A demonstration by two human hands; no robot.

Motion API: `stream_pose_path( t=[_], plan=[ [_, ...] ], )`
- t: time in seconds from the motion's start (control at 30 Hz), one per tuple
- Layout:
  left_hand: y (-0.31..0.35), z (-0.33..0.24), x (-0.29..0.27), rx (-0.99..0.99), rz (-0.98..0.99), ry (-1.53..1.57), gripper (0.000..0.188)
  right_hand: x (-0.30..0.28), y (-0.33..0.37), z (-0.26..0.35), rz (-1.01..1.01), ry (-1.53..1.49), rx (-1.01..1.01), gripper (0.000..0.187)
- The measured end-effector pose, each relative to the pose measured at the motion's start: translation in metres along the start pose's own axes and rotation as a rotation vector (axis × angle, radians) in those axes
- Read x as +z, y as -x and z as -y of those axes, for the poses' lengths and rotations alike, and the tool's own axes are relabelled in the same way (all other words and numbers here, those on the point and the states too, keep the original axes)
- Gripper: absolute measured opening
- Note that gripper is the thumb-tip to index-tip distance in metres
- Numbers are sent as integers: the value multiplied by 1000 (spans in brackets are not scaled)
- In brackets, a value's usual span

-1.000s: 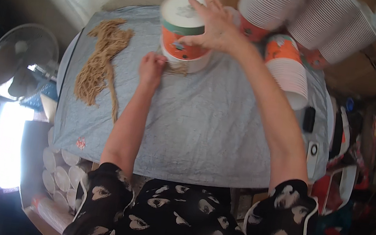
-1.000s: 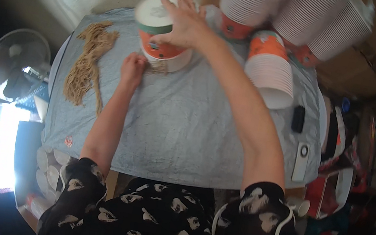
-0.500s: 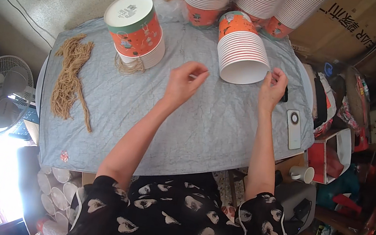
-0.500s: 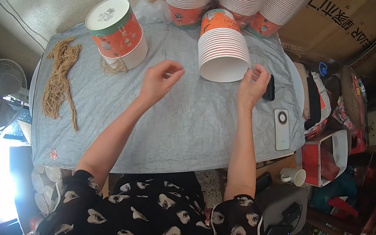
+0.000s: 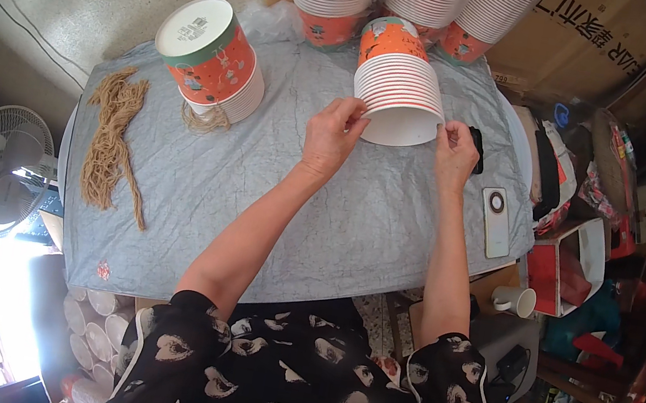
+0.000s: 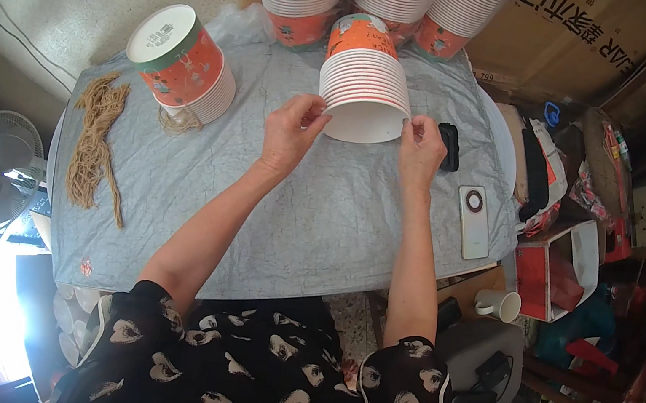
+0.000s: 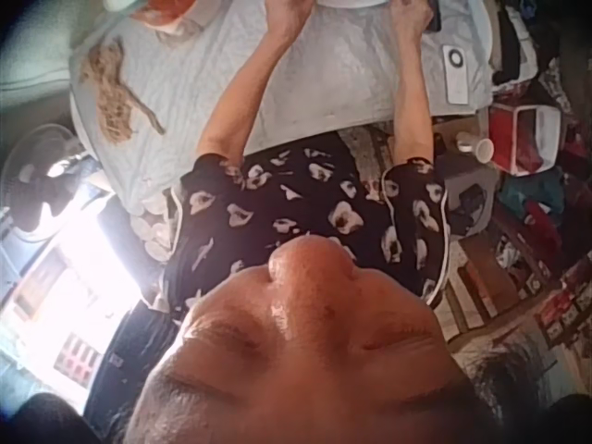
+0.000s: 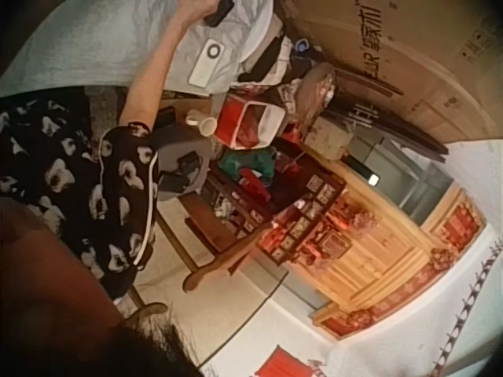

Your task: Attach and tie string handles to decorated paper buckets.

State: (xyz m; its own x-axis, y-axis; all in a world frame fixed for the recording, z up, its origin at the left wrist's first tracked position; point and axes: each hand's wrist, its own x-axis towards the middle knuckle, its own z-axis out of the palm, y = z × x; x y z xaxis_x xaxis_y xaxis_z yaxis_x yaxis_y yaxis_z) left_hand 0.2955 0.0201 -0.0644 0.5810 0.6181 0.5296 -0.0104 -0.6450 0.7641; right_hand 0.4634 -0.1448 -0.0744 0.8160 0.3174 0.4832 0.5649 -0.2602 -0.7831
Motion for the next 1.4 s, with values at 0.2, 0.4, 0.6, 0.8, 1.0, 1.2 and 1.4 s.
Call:
stream_pose_path(
  t=[0.2,0.4,0.6,0.8,1.0,1.2,1.4],
  plan=[
    [4,-4,8,-22,39,-83,13,-11,-2,-3,112,48,-37,11],
    [25,-21,-13,-59,132,-18,16,-31,16,18,188,-54,-2,11],
    [60,-62,-83,-133,20,161,15,-64,45,83,431,-631,121,20],
    [99,-61,-178,-579,103,666,17,-60,118,126,706,-681,-88,122],
    [155,-33,-225,-713,84,728,34,-18,205,140,747,-546,35,143],
    [200,-40,-249,-808,57,726,57,-12,254,161,713,-588,45,139],
    [226,-57,-255,-845,117,753,57,-35,255,178,698,-344,-146,132]
  ],
)
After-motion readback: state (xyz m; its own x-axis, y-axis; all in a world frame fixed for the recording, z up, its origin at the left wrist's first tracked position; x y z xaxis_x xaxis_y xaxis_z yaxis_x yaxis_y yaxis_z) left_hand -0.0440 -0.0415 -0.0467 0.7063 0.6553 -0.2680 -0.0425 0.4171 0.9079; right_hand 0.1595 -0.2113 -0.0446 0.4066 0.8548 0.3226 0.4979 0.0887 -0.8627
